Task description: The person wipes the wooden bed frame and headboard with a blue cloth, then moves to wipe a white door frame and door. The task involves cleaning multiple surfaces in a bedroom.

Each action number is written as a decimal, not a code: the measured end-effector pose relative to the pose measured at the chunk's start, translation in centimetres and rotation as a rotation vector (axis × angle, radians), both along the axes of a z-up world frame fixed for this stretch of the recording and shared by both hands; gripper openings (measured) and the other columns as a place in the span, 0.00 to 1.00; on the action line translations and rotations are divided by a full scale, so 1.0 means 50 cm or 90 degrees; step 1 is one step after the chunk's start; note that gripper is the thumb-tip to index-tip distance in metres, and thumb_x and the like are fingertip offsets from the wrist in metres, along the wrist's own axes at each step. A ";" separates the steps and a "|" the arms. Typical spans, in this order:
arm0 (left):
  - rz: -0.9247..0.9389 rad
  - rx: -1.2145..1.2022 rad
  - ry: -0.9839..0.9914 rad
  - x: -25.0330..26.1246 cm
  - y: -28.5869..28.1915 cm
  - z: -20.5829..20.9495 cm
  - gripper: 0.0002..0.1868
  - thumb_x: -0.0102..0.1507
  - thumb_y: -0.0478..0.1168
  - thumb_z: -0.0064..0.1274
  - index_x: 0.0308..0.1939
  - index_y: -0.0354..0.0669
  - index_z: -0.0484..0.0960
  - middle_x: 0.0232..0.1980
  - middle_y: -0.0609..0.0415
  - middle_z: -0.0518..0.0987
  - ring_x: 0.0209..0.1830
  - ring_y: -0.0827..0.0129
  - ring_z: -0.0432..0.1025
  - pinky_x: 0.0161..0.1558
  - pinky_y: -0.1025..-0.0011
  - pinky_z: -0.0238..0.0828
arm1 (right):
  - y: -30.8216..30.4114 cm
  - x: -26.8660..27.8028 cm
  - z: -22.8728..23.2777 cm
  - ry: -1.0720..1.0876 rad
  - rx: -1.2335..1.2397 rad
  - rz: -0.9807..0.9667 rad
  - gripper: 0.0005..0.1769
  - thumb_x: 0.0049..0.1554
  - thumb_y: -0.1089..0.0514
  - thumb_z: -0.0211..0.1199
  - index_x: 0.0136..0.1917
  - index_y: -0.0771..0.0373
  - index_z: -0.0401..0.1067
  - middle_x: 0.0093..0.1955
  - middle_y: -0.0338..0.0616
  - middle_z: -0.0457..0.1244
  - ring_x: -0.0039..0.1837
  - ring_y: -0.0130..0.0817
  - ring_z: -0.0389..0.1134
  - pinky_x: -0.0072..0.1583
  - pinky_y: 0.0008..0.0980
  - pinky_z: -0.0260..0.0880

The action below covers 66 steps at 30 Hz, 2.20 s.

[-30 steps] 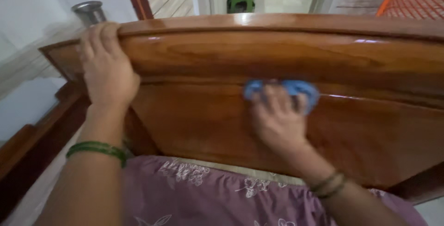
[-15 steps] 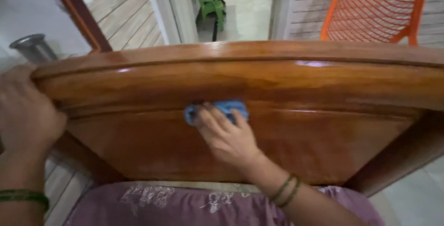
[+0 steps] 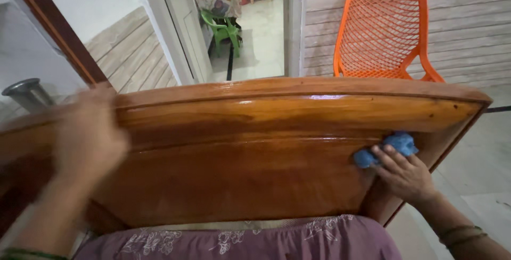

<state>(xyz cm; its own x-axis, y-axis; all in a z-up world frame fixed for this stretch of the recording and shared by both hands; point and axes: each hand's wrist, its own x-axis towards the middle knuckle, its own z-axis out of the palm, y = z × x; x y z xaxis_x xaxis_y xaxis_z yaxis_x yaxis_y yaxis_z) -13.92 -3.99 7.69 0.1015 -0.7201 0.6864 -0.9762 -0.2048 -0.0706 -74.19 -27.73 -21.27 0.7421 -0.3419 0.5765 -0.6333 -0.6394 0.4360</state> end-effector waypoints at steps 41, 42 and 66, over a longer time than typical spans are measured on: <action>-0.168 0.207 0.056 -0.489 -0.212 0.032 0.35 0.66 0.69 0.37 0.72 0.61 0.66 0.75 0.59 0.66 0.76 0.60 0.55 0.70 0.29 0.31 | 0.205 0.456 0.180 -0.390 0.058 0.054 0.26 0.50 0.60 0.58 0.63 0.61 0.75 0.65 0.53 0.61 0.67 0.52 0.62 0.64 0.56 0.62; -0.167 0.211 0.061 -0.491 -0.211 0.029 0.35 0.66 0.69 0.36 0.72 0.61 0.67 0.75 0.59 0.66 0.76 0.61 0.55 0.70 0.28 0.31 | 0.215 0.497 0.187 -0.358 0.060 0.072 0.25 0.53 0.60 0.57 0.65 0.62 0.74 0.67 0.53 0.61 0.68 0.50 0.63 0.64 0.53 0.63; -0.033 0.254 0.011 -0.529 -0.190 0.021 0.43 0.62 0.64 0.49 0.77 0.57 0.55 0.81 0.60 0.51 0.81 0.60 0.44 0.73 0.31 0.27 | 0.219 0.035 0.325 -0.440 0.100 0.089 0.22 0.41 0.71 0.66 0.52 0.64 0.77 0.65 0.56 0.64 0.70 0.58 0.63 0.68 0.52 0.66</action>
